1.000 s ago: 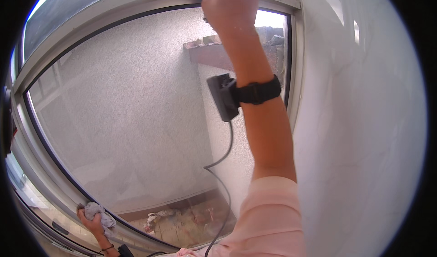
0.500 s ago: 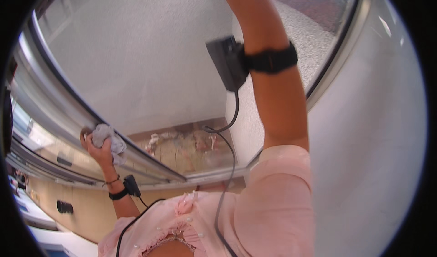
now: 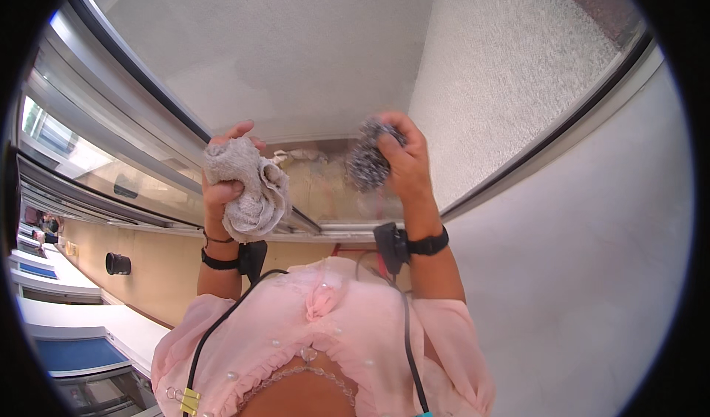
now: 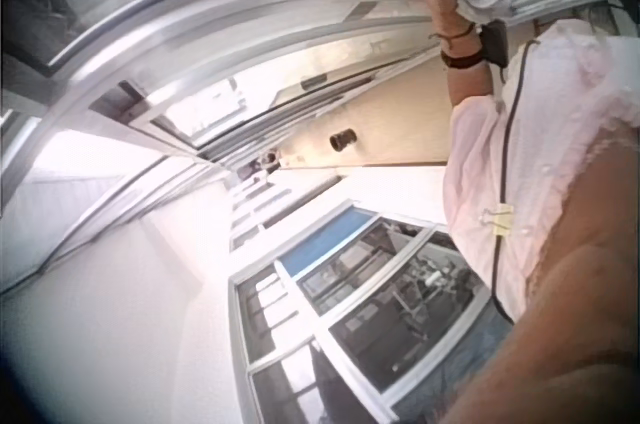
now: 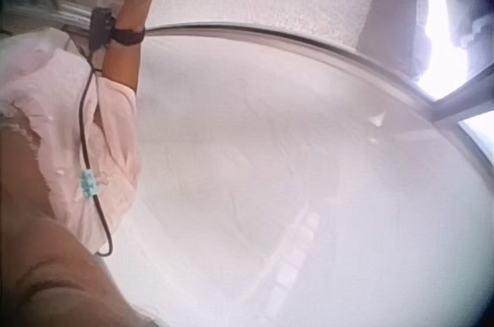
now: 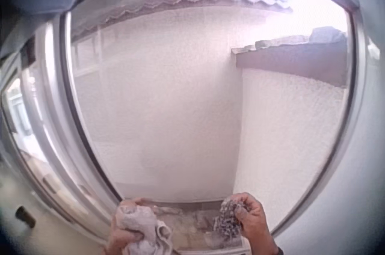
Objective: The person cleans the frame and tracks of a sliding glass window using a cloth and a steel wool scrubber, moving between the top frame and vertical tracks.
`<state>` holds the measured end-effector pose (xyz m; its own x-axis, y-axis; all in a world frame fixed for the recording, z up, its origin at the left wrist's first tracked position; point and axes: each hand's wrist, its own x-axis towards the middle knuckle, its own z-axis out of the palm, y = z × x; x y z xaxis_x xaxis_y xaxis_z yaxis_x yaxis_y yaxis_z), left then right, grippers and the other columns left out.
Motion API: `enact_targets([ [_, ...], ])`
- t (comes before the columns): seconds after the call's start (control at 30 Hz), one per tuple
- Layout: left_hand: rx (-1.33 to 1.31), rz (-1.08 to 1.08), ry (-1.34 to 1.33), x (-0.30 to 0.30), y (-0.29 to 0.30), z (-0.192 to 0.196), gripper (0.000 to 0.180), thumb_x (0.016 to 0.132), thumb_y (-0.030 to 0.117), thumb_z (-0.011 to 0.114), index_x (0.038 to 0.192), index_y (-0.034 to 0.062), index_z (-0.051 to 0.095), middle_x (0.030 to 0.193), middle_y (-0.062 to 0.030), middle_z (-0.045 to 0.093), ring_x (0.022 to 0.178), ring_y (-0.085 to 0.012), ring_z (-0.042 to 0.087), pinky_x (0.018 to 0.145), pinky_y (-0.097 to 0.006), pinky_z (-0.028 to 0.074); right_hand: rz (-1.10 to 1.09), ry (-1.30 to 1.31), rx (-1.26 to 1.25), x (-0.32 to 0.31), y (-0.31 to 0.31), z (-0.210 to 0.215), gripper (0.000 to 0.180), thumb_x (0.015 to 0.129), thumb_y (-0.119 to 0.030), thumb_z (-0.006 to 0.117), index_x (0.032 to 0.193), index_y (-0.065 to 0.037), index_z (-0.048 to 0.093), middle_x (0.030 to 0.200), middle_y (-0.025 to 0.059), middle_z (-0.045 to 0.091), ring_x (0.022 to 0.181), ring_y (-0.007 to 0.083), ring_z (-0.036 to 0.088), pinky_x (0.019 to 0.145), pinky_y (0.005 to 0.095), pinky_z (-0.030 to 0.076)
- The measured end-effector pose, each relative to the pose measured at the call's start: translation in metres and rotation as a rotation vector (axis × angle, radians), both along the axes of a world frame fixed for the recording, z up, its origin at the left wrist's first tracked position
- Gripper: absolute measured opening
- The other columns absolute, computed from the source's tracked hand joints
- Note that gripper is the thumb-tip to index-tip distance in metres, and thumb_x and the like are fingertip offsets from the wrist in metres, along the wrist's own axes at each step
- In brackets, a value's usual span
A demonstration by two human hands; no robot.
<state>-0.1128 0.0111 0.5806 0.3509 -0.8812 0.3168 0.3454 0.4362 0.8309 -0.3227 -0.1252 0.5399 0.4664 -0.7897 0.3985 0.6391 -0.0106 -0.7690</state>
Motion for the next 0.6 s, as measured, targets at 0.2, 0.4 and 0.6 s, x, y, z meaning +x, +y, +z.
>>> enact_targets([
  [0.2, -0.405, 0.506, -0.49, 0.02, 0.005, 0.073, 0.057, 0.048, 0.007, 0.062, 0.103, 0.0057, 0.046, 0.114, -0.0145, 0.046, 0.093, -0.023, 0.052, 0.08, -0.034, 0.045, -0.341, -0.076, 0.115, -0.065, 0.007, -0.022, 0.01, 0.081, -0.004, 0.049, 0.091, -0.001, 0.048, 0.075, 0.0043, 0.052, 0.062, 0.0102, 0.051, 0.055, 0.0244, 0.046],
  [0.4, -1.009, 1.454, -0.921, 0.025, -0.008, 0.248, 0.06, 0.064, 0.024, 0.072, 0.113, 0.0079, 0.04, 0.112, -0.0123, 0.043, 0.107, -0.0247, 0.042, 0.09, -0.037, 0.04, -0.653, -0.266, 0.136, -0.125, 0.015, -0.039, 0.015, 0.083, -0.006, 0.049, 0.098, -0.004, 0.047, 0.079, 0.0054, 0.053, 0.062, 0.0134, 0.053, 0.053, 0.0264, 0.048],
  [0.6, -0.83, 1.842, -1.286, -0.003, -0.084, 0.348, 0.056, 0.062, 0.033, 0.068, 0.106, 0.0058, 0.045, 0.096, -0.0106, 0.047, 0.092, -0.0263, 0.048, 0.081, -0.04, 0.038, -0.759, -0.339, 0.196, -0.153, -0.001, -0.049, 0.02, 0.083, -0.009, 0.051, 0.102, -0.004, 0.047, 0.081, 0.0039, 0.053, 0.066, 0.0124, 0.053, 0.056, 0.0257, 0.047],
])
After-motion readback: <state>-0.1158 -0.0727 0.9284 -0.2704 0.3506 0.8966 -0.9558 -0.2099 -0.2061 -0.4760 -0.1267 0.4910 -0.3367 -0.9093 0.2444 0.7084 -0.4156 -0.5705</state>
